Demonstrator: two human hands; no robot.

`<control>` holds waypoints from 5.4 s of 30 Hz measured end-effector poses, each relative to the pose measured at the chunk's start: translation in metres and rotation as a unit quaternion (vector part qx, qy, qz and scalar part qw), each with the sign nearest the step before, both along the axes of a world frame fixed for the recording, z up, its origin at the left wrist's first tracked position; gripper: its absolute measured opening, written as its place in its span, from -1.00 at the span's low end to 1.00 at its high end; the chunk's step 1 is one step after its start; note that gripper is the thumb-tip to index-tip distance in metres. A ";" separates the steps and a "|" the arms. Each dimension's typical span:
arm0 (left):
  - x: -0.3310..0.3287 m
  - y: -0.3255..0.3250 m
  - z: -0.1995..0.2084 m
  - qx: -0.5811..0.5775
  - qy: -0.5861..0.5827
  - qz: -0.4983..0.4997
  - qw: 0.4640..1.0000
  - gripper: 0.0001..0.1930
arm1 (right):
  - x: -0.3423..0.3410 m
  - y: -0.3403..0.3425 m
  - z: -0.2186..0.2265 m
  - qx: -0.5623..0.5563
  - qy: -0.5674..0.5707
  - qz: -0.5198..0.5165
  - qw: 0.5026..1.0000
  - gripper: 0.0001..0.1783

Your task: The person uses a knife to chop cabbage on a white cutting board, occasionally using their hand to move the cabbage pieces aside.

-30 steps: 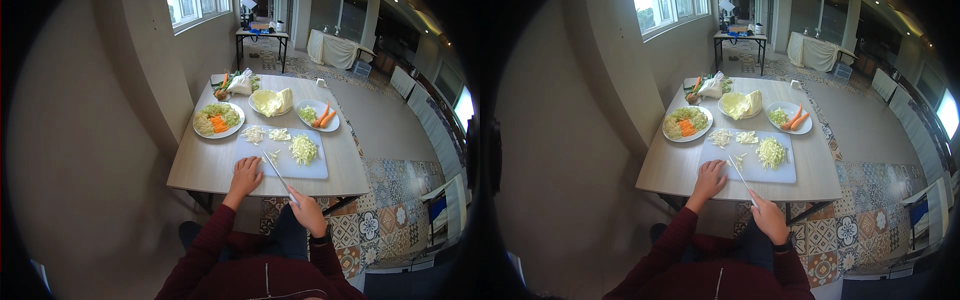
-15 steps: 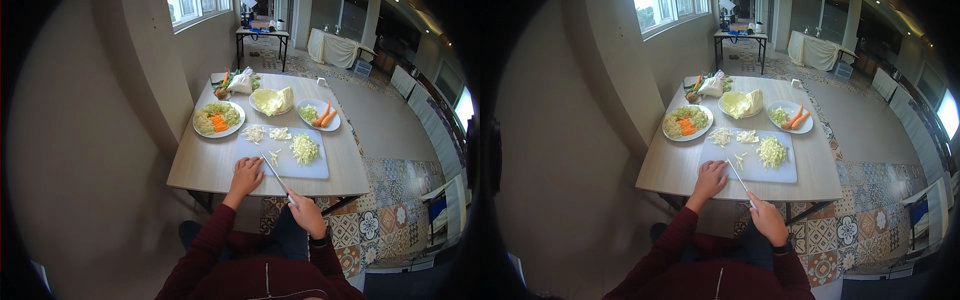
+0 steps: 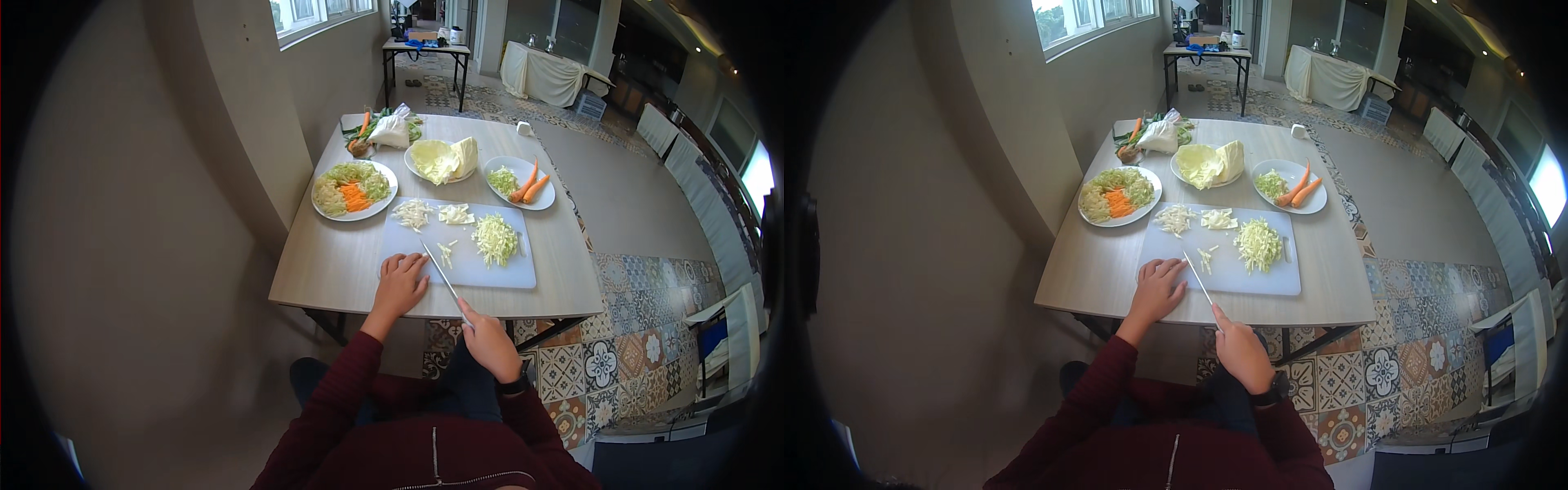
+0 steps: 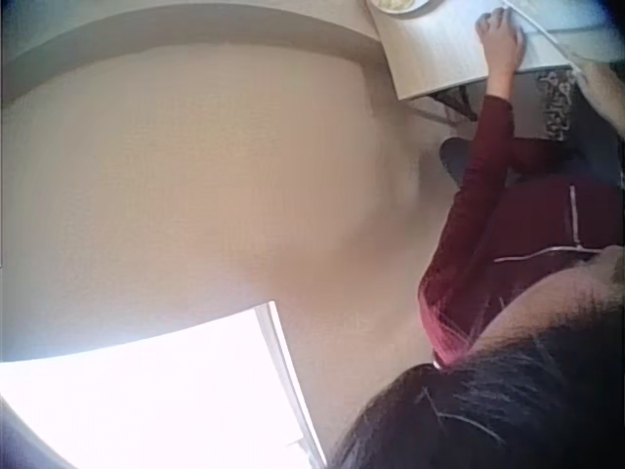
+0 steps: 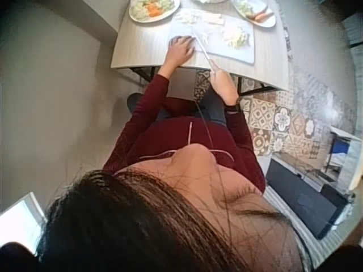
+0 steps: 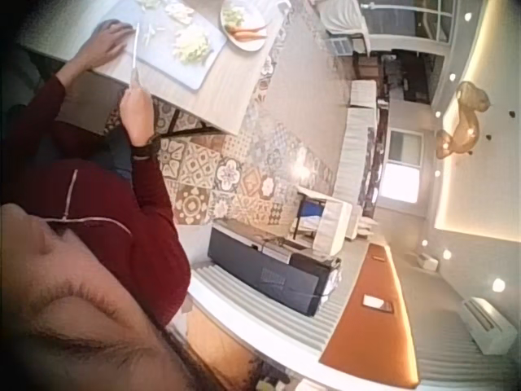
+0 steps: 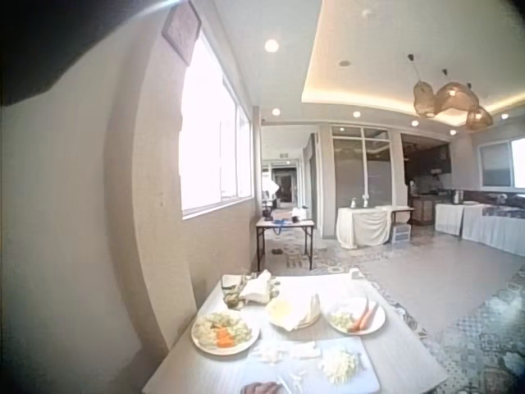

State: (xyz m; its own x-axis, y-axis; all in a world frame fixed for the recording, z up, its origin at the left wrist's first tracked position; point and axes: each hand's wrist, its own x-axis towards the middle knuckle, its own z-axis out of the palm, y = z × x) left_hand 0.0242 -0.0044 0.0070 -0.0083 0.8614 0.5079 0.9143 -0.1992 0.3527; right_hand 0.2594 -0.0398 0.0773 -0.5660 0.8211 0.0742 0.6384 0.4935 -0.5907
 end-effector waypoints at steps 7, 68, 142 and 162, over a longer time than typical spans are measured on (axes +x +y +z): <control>0.001 0.000 -0.001 0.009 0.009 0.000 1.000 -0.55 | -0.003 0.008 -0.007 -0.001 0.017 0.003 1.000 -0.40; -0.001 0.002 -0.003 -0.011 0.014 -0.015 1.000 -0.55 | -0.002 0.004 -0.015 0.061 0.014 -0.021 0.998 -0.43; -0.007 0.073 0.042 0.049 -0.080 -0.067 0.993 -0.91 | 0.118 0.066 -0.050 -0.253 0.442 -0.175 0.843 -0.72; -0.002 0.193 0.016 -0.025 0.041 0.044 0.998 -0.73 | 0.149 0.153 -0.055 -0.201 0.387 -0.155 0.887 -0.84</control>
State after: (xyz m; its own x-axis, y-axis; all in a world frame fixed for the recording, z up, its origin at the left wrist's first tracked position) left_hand 0.0218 0.1890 0.0230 -0.0445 0.8834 0.4665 0.9535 -0.1017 0.2837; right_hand 0.4081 0.1133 0.0220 -0.2165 0.9762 0.0073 0.0339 0.0150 -0.9993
